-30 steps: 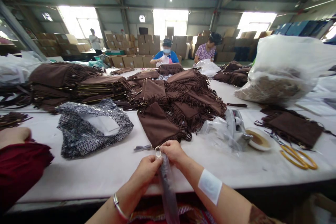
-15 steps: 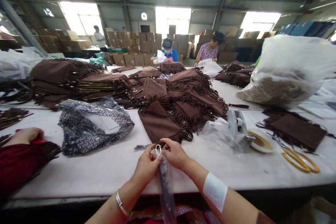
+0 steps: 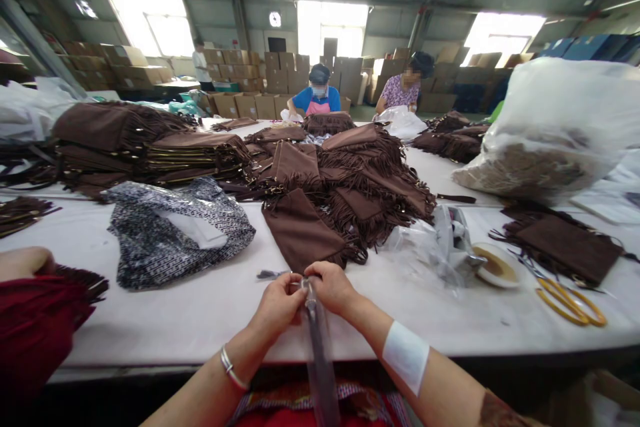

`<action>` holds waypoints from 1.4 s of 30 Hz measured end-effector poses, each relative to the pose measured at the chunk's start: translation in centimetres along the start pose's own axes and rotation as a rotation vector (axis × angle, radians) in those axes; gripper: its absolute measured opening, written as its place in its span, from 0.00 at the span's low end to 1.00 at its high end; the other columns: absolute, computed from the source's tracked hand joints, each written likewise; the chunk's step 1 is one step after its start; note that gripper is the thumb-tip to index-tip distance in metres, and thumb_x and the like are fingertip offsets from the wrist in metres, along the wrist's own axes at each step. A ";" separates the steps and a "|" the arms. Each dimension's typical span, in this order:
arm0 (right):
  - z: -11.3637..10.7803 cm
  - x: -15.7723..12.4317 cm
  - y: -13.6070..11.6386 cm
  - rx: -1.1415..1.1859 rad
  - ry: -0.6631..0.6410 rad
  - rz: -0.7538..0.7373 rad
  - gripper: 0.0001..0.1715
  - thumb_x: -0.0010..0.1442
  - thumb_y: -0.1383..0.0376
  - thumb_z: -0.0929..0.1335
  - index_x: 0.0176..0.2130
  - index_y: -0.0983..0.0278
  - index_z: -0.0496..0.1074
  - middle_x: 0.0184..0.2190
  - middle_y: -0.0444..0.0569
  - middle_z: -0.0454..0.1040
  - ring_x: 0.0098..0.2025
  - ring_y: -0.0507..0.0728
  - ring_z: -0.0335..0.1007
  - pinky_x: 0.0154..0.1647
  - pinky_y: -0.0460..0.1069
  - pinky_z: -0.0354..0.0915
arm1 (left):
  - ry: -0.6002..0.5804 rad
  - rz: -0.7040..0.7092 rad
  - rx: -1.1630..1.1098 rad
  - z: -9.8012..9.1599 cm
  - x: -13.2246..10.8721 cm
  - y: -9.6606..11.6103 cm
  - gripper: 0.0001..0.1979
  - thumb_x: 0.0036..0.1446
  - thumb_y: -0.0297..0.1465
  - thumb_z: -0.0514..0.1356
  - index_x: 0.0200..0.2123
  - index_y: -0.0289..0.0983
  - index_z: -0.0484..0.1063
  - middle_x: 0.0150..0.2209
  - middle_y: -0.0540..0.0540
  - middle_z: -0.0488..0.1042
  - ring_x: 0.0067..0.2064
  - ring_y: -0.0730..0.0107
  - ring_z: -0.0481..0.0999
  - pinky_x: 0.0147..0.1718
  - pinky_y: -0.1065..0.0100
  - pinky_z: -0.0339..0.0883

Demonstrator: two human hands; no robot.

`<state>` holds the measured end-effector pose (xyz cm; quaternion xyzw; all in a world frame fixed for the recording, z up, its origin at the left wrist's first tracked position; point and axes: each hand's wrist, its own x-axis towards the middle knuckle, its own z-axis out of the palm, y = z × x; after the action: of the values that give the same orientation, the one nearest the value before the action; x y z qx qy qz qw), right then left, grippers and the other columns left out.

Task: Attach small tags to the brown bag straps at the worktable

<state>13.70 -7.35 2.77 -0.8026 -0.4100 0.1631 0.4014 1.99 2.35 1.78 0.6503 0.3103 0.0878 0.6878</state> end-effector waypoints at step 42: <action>0.4 -2.5 -0.2 0.376 0.089 0.501 0.11 0.57 0.60 0.64 0.27 0.63 0.68 0.14 0.40 0.67 0.11 0.48 0.55 0.11 0.44 0.50 | -0.090 -0.178 -0.251 1.3 -3.9 -0.4 0.10 0.47 0.33 0.64 0.32 0.32 0.72 0.26 0.47 0.74 0.26 0.72 0.71 0.23 0.73 0.61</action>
<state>11.83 -9.02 2.55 -0.7966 -0.1443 0.2947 0.5077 -0.50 -0.88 2.58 0.5323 0.3222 0.0353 0.7820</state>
